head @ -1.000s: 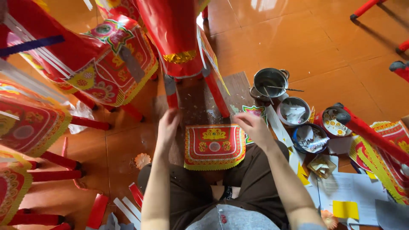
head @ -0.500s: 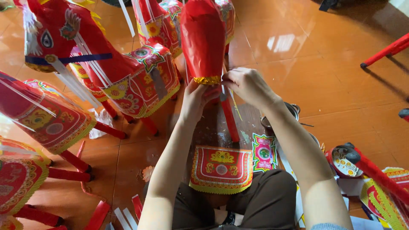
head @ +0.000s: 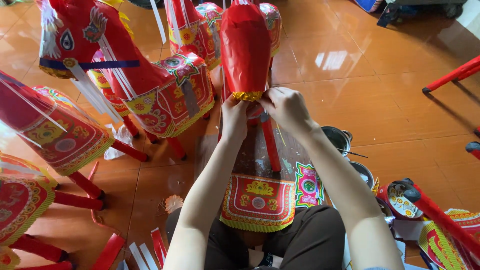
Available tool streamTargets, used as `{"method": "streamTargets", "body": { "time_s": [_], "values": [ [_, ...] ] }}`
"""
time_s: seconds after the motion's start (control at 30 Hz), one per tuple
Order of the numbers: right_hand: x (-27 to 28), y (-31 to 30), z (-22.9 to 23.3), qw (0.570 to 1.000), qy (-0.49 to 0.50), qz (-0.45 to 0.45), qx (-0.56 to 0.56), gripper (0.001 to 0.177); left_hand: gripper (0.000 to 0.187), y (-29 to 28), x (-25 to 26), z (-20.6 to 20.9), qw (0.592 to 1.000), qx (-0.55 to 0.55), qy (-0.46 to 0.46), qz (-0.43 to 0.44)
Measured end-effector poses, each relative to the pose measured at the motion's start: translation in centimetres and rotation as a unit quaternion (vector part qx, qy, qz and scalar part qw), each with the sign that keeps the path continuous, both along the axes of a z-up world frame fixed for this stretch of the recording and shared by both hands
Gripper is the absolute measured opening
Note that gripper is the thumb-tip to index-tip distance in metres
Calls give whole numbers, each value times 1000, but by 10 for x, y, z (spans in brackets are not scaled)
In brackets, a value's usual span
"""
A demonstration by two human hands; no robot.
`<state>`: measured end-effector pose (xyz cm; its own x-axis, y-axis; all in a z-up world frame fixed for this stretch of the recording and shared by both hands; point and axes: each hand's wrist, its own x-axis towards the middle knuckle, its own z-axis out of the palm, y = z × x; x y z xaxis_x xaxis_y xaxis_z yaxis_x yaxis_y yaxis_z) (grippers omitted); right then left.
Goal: Decorating red paper horse models by applying glue with a brush and sticking on decorative paper patterns.
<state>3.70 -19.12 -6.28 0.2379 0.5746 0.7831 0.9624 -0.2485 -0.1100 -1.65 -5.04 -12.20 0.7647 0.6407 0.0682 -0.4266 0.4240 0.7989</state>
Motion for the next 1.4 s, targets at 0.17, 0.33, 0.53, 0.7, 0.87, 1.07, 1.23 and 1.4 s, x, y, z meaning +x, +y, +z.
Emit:
{"method": "streamTargets", "body": {
  "time_s": [0.17, 0.33, 0.53, 0.7, 0.87, 1.07, 1.23, 1.4],
  "values": [
    [-18, 11, -8, 994, -6, -99, 45, 30, 22, -6, -3, 7, 1000, -10, -6, 4],
    [-44, 11, 9, 983, -3, -171, 65, 39, 19, -5, -9, 16, 1000, -1, -5, 3],
    [-47, 11, 1, 980, -31, -175, 91, 34, 20, -3, 1, -2, 1000, -3, -15, 10],
    [-69, -4, 12, 986, 94, -114, 73, 42, 28, -5, -12, 10, 998, -10, -47, -33],
    [-106, -15, 34, 983, 153, -33, 96, 47, 40, -13, -51, 42, 996, 34, -61, -54],
    [-96, 7, -6, 980, 170, -6, 106, 69, 33, -9, -36, 31, 994, 95, -38, -26],
    [-99, 10, -8, 975, 193, 2, 114, 83, 31, -19, -43, 43, 995, 100, -29, -1],
    [-97, 13, -12, 979, 188, -13, 80, 95, 27, -17, -36, 31, 992, 123, 2, 34]
  ]
}}
